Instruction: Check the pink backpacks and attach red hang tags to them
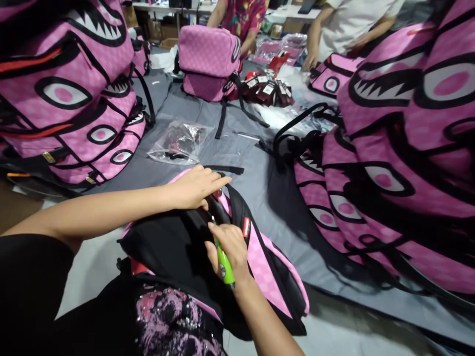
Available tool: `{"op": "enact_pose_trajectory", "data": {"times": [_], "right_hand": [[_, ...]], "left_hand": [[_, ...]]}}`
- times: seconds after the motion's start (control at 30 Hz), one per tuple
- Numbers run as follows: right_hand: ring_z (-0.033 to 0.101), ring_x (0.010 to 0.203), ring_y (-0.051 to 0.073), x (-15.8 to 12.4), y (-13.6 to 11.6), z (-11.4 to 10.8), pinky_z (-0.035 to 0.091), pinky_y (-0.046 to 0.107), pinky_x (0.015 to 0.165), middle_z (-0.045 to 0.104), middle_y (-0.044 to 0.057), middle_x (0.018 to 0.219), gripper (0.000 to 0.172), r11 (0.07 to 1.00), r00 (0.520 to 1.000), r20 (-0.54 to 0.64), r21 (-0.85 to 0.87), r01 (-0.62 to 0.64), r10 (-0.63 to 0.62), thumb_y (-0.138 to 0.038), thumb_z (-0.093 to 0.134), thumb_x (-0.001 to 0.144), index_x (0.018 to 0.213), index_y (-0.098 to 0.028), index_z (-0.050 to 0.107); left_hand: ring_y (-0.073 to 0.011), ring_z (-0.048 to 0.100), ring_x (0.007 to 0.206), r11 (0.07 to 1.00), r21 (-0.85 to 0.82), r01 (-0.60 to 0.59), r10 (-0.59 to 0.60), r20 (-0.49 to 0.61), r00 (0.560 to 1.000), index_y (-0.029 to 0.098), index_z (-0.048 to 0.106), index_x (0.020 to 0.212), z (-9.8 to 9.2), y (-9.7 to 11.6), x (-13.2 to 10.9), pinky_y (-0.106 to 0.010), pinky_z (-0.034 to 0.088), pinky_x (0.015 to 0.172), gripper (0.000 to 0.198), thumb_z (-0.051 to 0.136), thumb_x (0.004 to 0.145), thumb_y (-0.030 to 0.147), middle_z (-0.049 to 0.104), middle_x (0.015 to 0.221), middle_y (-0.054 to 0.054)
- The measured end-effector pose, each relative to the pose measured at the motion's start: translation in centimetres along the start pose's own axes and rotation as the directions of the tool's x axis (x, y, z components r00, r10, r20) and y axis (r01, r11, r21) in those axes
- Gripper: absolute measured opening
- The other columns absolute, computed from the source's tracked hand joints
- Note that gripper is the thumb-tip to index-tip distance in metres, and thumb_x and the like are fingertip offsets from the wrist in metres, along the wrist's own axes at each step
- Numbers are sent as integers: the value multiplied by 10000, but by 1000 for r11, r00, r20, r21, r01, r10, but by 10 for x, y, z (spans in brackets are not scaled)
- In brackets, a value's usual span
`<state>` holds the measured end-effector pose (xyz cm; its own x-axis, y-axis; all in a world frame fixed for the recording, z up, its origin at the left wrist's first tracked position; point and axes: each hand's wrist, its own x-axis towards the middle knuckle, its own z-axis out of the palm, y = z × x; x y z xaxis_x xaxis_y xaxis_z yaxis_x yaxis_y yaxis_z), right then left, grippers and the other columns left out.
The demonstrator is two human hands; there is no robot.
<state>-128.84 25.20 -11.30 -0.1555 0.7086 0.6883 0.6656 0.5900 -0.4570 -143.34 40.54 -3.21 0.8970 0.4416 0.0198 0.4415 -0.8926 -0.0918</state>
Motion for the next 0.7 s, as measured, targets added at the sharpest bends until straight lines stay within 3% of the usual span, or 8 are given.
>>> {"op": "enact_pose_trajectory", "data": {"times": [0.13, 0.2, 0.3, 0.4, 0.47, 0.57, 0.63, 0.7], "right_hand": [[696, 768, 207, -6, 18, 1, 560, 346, 700, 702, 52, 898, 473, 948, 961, -27, 172, -268, 277, -225, 609, 864, 1303, -217, 434], [697, 727, 192, -6, 23, 1, 559, 314, 664, 703, 42, 883, 409, 915, 934, -36, 216, -340, 356, -225, 639, 852, 1217, -222, 456], [671, 689, 174, 2, 27, -3, 538, 292, 638, 692, 32, 842, 238, 963, 969, 0, 114, -245, 247, -199, 679, 823, 1019, -220, 546], [663, 699, 175, 17, 33, -13, 521, 306, 655, 701, 36, 833, 170, 993, 987, 112, 9, -121, 119, -185, 665, 842, 990, -209, 585], [677, 743, 178, 26, 38, -22, 525, 319, 699, 714, 41, 874, 151, 990, 962, 237, -5, -139, 136, -206, 639, 874, 1022, -206, 610], [694, 859, 187, 38, 42, -36, 546, 324, 783, 726, 55, 996, 190, 973, 884, 433, 55, -224, 178, -262, 608, 913, 1095, -217, 641], [698, 918, 203, 45, 42, -43, 560, 335, 822, 724, 65, 1065, 247, 962, 848, 497, 80, -260, 187, -319, 626, 911, 1137, -221, 649], [702, 926, 209, 51, 41, -45, 570, 344, 832, 726, 66, 1077, 255, 962, 841, 509, 81, -262, 186, -340, 629, 910, 1131, -217, 661]], "left_hand": [[-298, 444, 1227, 1000, 22, 21, -20, -13, 1000, 155, 115, 1541, 4, 5, 2, -379, 300, 988, 1132, 764, 700, 548, 418, 1460, -170], [-344, 360, 1306, 996, 75, 43, -43, 9, 999, 162, 66, 1549, 4, 10, 4, -444, 238, 1054, 1244, 800, 634, 576, 335, 1511, -193], [-347, 392, 1270, 987, 138, 87, -96, 67, 993, 183, 29, 1554, 8, 14, 11, -461, 258, 1033, 1250, 820, 643, 511, 328, 1508, -203], [-317, 462, 1191, 988, 122, 95, -106, 92, 990, 172, 90, 1549, 11, 15, 15, -418, 311, 966, 1067, 747, 753, 441, 397, 1461, -188], [-318, 461, 1195, 992, 101, 78, -86, 75, 993, 153, 174, 1529, 12, 13, 15, -418, 311, 958, 930, 696, 801, 405, 414, 1449, -185], [-325, 466, 1188, 994, 81, 71, -75, 51, 996, 143, 272, 1488, 12, 11, 14, -430, 311, 945, 766, 632, 838, 327, 419, 1447, -186], [-323, 472, 1181, 995, 67, 68, -71, 47, 996, 144, 297, 1474, 13, 10, 13, -432, 313, 938, 705, 594, 849, 277, 415, 1454, -185], [-323, 470, 1182, 996, 54, 65, -67, 46, 997, 141, 302, 1470, 13, 10, 14, -431, 317, 937, 698, 587, 844, 258, 409, 1461, -185]]}}
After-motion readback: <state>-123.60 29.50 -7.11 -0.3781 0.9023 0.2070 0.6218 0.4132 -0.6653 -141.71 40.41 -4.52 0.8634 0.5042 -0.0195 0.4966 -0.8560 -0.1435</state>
